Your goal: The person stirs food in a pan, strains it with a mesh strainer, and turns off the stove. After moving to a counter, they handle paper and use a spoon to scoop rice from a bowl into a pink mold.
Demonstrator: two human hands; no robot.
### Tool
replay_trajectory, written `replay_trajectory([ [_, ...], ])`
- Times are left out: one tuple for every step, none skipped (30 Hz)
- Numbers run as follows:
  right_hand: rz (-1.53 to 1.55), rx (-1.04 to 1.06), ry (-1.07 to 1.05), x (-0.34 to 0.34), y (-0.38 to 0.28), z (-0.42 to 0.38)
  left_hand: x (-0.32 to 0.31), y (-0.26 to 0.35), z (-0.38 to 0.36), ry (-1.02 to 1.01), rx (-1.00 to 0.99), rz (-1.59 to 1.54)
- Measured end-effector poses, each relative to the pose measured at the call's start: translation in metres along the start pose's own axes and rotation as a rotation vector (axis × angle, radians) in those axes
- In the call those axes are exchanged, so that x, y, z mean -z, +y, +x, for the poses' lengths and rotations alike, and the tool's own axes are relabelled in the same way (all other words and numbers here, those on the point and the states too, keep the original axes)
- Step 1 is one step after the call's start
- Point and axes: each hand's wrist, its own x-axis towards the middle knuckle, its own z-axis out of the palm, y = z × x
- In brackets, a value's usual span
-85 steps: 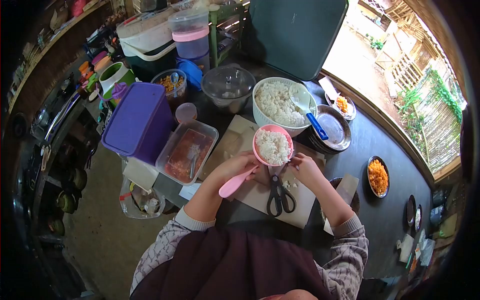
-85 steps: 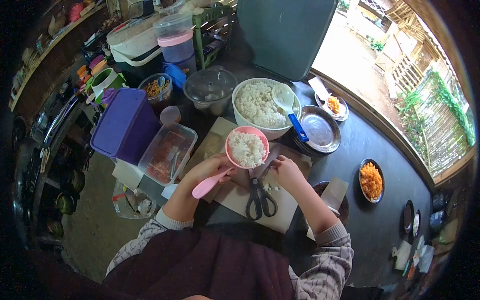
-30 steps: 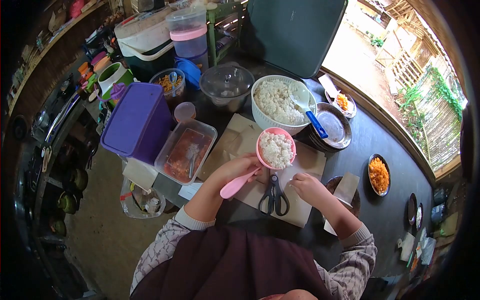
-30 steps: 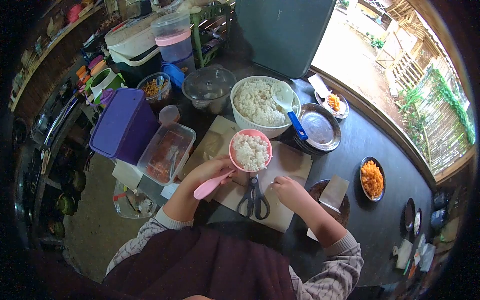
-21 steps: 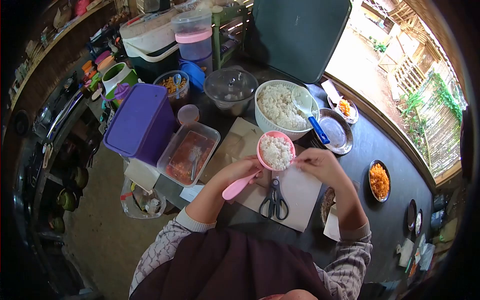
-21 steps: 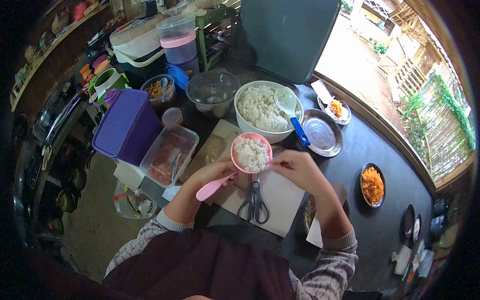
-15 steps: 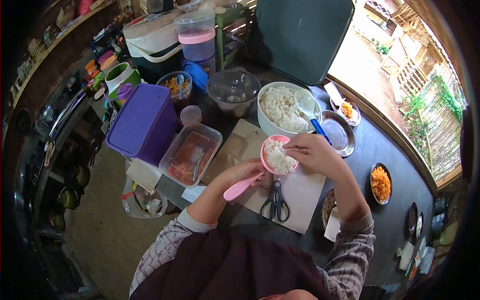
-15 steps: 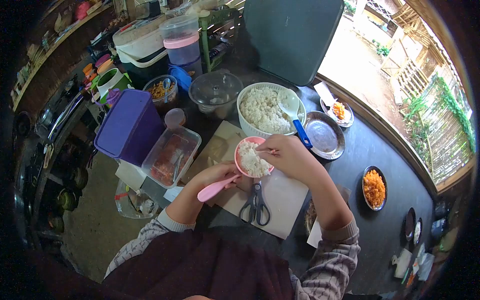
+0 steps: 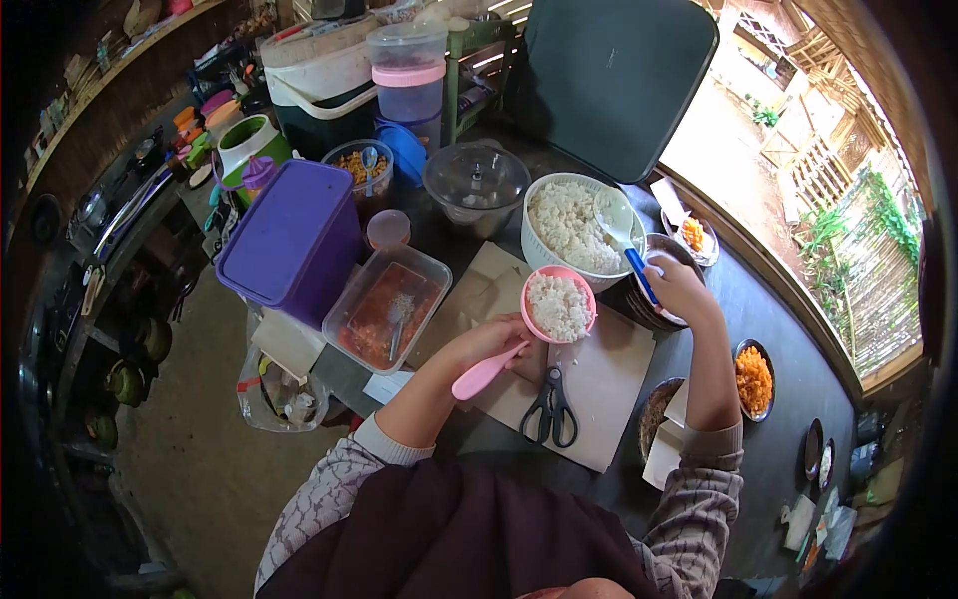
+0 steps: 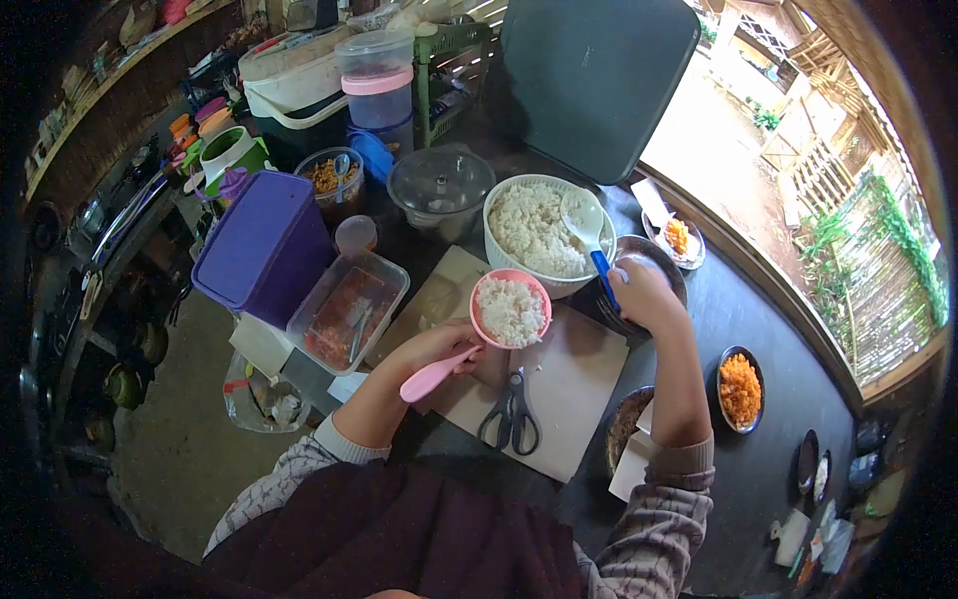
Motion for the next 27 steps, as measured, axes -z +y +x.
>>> replay_trajectory([
  [0.089,-0.003,-0.021,-0.002,0.002,0.003,0.002,0.0,0.001,-0.012,-0.019,0.021],
  [0.085,0.0,-0.018,-0.005,0.007,0.01,0.003,-0.001,0.003,-0.015,-0.024,0.02],
  [-0.009,0.094,0.05,-0.01,0.01,0.017,0.003,-0.001,0.003,-0.002,-0.028,0.025],
  [-0.102,0.187,0.117,-0.013,0.013,0.02,0.004,-0.002,0.003,0.012,-0.029,0.03],
  [-0.101,0.18,0.121,-0.013,0.013,0.025,0.006,-0.003,0.004,0.01,-0.03,0.03],
  [-0.102,0.181,0.122,-0.011,0.01,0.025,0.007,-0.003,0.006,0.024,-0.015,0.004],
  [-0.165,0.18,0.142,-0.006,0.005,0.024,0.008,-0.003,0.006,0.039,-0.001,-0.024],
  [-0.23,0.181,0.161,0.0,-0.001,0.022,0.008,-0.003,0.006,0.04,-0.005,-0.026],
  [-0.259,0.171,0.15,0.008,-0.01,0.016,0.008,-0.002,0.005,0.028,-0.002,-0.042],
  [-0.263,0.177,0.149,0.008,-0.007,0.019,0.008,-0.002,0.004,0.016,0.0,-0.058],
  [-0.286,0.203,0.229,0.008,0.0,0.025,0.008,-0.001,0.004,0.018,-0.004,-0.063],
  [-0.308,0.228,0.308,0.009,0.0,0.026,0.008,-0.001,0.004,0.021,0.002,-0.057],
  [-0.33,0.214,0.283,0.014,-0.005,0.024,0.007,-0.001,0.004,0.024,0.01,-0.048],
  [-0.334,0.215,0.285,0.013,-0.007,0.027,0.008,-0.001,0.005,0.022,0.007,-0.05],
  [-0.314,0.237,0.324,0.011,-0.008,0.031,0.009,-0.002,0.006,0.011,0.018,-0.05],
  [-0.293,0.259,0.363,0.009,-0.008,0.035,0.01,-0.002,0.007,0.0,0.029,-0.05],
  [-0.314,0.287,0.357,0.007,-0.011,0.039,0.011,-0.003,0.007,-0.002,0.027,-0.051],
  [-0.315,0.287,0.359,0.004,-0.015,0.042,0.012,-0.004,0.008,-0.019,0.029,-0.055],
  [-0.339,0.325,0.383,0.001,-0.019,0.044,0.013,-0.004,0.008,-0.034,0.03,-0.06],
  [-0.362,0.363,0.407,-0.001,-0.022,0.044,0.014,-0.005,0.009,-0.033,0.03,-0.058],
  [-0.36,0.366,0.408,-0.001,-0.022,0.044,0.014,-0.005,0.009,-0.035,0.028,-0.063],
  [-0.413,0.383,0.392,-0.002,-0.023,0.044,0.014,-0.004,0.009,-0.036,0.024,-0.068],
  [-0.468,0.401,0.375,-0.002,-0.023,0.043,0.014,-0.004,0.009,-0.034,0.019,-0.071],
  [-0.472,0.406,0.373,-0.001,-0.025,0.038,0.012,-0.003,0.008,-0.035,0.012,-0.083],
  [-0.46,0.411,0.361,0.001,-0.027,0.03,0.01,-0.002,0.007,-0.037,0.007,-0.095],
  [-0.447,0.414,0.35,0.004,-0.028,0.021,0.01,-0.002,0.006,-0.038,0.006,-0.098],
  [-0.45,0.412,0.35,0.006,-0.029,0.014,0.009,-0.002,0.005,-0.004,0.018,-0.071],
])
